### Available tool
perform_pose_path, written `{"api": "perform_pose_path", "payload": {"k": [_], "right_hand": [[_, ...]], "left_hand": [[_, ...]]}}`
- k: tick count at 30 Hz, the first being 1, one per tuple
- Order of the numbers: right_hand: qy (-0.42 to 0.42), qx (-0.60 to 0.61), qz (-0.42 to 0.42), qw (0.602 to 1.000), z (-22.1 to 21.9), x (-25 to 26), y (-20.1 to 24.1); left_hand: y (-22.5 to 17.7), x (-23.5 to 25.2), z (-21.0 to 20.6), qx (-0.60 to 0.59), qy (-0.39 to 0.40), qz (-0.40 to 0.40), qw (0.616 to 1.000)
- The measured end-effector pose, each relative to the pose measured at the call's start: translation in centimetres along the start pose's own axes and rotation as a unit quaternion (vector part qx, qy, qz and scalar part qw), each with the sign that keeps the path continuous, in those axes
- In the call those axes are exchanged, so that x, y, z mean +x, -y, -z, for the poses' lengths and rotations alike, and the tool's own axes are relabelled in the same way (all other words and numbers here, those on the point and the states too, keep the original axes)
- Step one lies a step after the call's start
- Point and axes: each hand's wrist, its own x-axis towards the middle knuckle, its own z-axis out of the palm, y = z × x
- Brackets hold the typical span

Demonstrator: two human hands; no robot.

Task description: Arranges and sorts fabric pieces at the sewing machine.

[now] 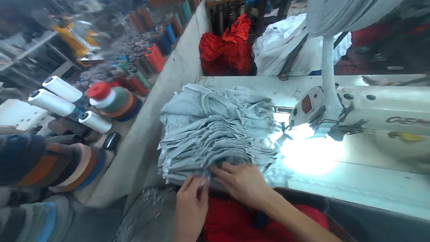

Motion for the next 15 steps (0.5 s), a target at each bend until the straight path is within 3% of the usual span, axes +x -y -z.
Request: {"api": "perform_pose_path", "payload": {"k": [4,8,15], "right_hand": [[-0.009,0.01,0.009,1.0,-0.5,-0.1,-0.1],[-0.048,0.016,-0.06,0.997,0.6,-2.0,-1.1],[-0.039,0.024,-0.064,0.997,1.6,-3.6,-0.3]], "left_hand": [[0.8,-0.7,0.0,-0.014,-0.004,0.013,1.0],[1.6,-1.0,0.8,0.034,-0.042,0.031,0.998],[0.6,0.4,-2.2,0.07,-0.028,0.007,0.997]]}}
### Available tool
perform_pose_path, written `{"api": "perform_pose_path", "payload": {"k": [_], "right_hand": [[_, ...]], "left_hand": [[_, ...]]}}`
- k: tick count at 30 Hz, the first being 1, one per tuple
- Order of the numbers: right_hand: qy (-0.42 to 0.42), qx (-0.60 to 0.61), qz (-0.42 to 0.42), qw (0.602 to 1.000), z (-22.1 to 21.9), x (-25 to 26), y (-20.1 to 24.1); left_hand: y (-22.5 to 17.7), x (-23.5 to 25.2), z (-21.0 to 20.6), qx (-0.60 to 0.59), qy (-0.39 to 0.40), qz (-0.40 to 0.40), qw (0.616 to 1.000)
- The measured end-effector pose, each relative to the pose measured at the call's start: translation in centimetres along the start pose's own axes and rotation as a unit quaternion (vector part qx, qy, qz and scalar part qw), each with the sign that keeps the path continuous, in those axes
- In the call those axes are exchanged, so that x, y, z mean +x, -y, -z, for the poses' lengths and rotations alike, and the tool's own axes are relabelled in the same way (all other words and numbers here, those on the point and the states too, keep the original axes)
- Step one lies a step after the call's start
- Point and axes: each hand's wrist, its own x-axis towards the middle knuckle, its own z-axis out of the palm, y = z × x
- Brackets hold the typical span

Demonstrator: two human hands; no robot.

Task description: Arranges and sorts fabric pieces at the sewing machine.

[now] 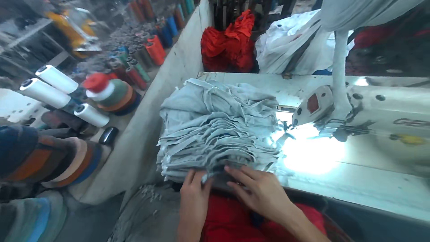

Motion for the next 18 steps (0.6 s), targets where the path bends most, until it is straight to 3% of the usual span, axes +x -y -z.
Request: {"api": "perform_pose_path", "payload": {"k": [6,13,18], "right_hand": [[0.012,-0.011,0.017,1.0,-0.1,-0.4,0.2],[0.032,-0.044,0.07,0.996,-1.6,0.7,1.9],[0.033,-0.042,0.097,0.994,-2.5,1.7,2.3]], "left_hand": [[0.7,-1.5,1.6,0.026,0.001,0.005,1.0],[1.1,-3.6,3.1,-0.122,0.044,0.027,0.991],[1.4,-3.9,2.9,-0.119,0.04,0.04,0.991]]}}
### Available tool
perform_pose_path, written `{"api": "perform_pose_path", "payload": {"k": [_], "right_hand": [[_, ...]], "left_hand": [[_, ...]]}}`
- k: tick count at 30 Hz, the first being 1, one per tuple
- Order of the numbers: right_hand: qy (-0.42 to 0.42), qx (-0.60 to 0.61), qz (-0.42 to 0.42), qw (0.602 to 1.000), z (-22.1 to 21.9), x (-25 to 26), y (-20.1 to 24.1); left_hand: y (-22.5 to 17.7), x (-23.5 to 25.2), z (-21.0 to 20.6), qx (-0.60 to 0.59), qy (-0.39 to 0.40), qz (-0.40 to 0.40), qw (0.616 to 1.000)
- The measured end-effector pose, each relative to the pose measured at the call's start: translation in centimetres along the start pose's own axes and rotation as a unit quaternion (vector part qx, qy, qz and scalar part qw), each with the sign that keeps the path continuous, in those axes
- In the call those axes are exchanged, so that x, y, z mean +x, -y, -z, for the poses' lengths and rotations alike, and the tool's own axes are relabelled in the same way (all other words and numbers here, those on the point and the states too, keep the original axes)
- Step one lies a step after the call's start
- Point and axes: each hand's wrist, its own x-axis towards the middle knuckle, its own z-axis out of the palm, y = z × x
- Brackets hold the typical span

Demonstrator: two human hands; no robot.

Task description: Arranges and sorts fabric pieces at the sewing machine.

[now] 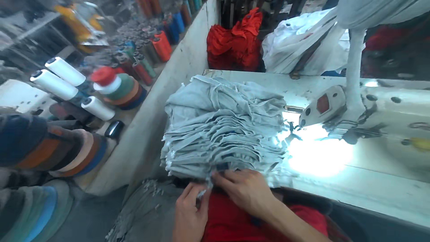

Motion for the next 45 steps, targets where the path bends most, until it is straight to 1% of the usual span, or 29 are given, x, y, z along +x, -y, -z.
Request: {"api": "perform_pose_path", "payload": {"k": [4,6,10,14,17,20,24,25,29,32,33,34,36,37,38,40,42,43,45], "right_hand": [[-0.019,0.008,-0.041,0.999,0.8,-0.8,-0.6],[-0.025,0.015,-0.057,0.998,1.0,-1.3,-1.0],[-0.022,0.02,-0.058,0.998,1.4,-1.7,-0.9],[-0.014,0.02,-0.053,0.998,1.4,-1.8,-0.9],[0.0,0.007,-0.038,0.999,0.9,-1.5,-0.4],[0.003,-0.006,-0.006,1.0,0.0,-0.6,0.5],[0.011,0.0,0.043,0.999,-0.9,-0.2,0.9],[0.014,0.006,0.039,0.999,-0.8,-0.2,0.9],[0.012,0.007,-0.04,0.999,0.4,0.5,-0.2],[0.021,0.048,-0.076,0.996,1.4,2.4,-1.6],[-0.003,0.061,-0.091,0.994,2.0,3.2,-2.0],[-0.044,0.065,-0.108,0.991,2.7,4.1,-2.4],[-0.132,0.037,-0.141,0.98,3.1,5.7,-3.7],[-0.151,0.017,-0.155,0.976,2.7,6.2,-4.4],[-0.145,0.001,-0.169,0.975,1.9,6.5,-5.0],[-0.103,-0.025,-0.181,0.978,-0.5,6.2,-5.4],[-0.126,-0.062,-0.133,0.981,-2.3,5.4,-5.5],[-0.137,-0.062,-0.113,0.982,-2.5,5.1,-5.5],[-0.135,-0.047,-0.1,0.985,-2.5,4.4,-5.5]], "left_hand": [[0.1,0.6,-0.5,0.051,-0.058,0.008,0.997],[-0.3,1.4,-1.2,0.069,-0.071,0.018,0.995],[-0.4,2.8,-2.7,0.098,-0.063,0.004,0.993],[-0.1,2.1,-1.8,0.123,-0.043,-0.012,0.991],[0.0,0.8,-0.8,0.077,-0.033,-0.003,0.996],[0.1,-0.1,-0.2,0.021,-0.013,0.005,1.0],[0.3,-0.5,-0.3,-0.027,-0.016,0.001,1.0],[0.4,-0.6,-0.3,-0.029,-0.014,0.002,0.999],[0.6,-0.9,-0.5,-0.023,0.011,0.028,0.999],[0.5,-1.1,-1.2,-0.018,0.027,0.042,0.999],[0.5,-1.1,-1.4,-0.02,0.034,0.048,0.998],[0.5,-1.1,-1.6,-0.019,0.036,0.052,0.998],[0.7,-1.2,-1.9,-0.015,0.025,0.051,0.998],[0.7,-1.2,-1.9,-0.01,0.015,0.051,0.999],[0.7,-1.0,-1.8,-0.001,0.003,0.049,0.999],[0.4,-0.4,-1.8,0.026,-0.031,0.037,0.999],[0.1,0.5,-2.0,0.051,-0.07,0.019,0.996],[-0.2,1.0,-2.1,0.064,-0.087,0.013,0.994],[-0.7,1.9,-2.3,0.084,-0.113,0.003,0.99]]}}
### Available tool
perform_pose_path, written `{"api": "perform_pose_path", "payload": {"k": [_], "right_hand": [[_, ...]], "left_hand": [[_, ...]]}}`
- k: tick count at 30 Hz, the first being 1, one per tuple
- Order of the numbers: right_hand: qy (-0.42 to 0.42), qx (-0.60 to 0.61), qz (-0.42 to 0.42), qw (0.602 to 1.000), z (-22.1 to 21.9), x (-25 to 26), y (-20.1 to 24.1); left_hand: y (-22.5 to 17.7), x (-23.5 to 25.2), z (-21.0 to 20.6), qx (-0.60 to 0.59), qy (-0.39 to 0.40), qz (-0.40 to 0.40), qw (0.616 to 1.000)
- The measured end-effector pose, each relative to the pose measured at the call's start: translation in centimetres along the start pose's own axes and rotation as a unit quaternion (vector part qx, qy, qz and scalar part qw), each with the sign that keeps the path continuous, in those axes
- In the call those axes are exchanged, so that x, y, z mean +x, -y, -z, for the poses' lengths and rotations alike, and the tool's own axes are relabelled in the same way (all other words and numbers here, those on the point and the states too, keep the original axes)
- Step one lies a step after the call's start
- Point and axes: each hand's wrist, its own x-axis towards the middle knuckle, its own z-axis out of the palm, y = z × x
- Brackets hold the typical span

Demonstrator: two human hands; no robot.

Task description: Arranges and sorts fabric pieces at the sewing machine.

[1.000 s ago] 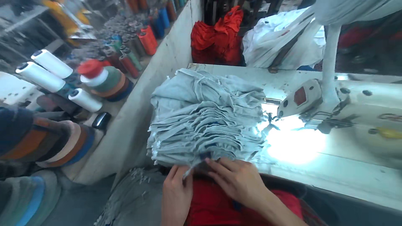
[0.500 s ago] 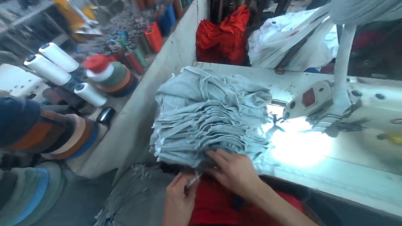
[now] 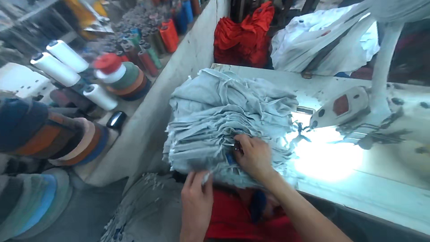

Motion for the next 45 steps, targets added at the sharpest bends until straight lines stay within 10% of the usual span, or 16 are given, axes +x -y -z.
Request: {"api": "perform_pose_path", "payload": {"k": [18,45], "right_hand": [[0.117,0.029,-0.002,0.993,2.5,-0.8,0.1],[0.142,0.03,0.099,0.985,3.8,-3.8,2.8]], "left_hand": [[0.0,3.7,0.3,0.007,0.193,0.023,0.981],[1.1,0.3,0.6,-0.077,0.099,0.005,0.992]]}}
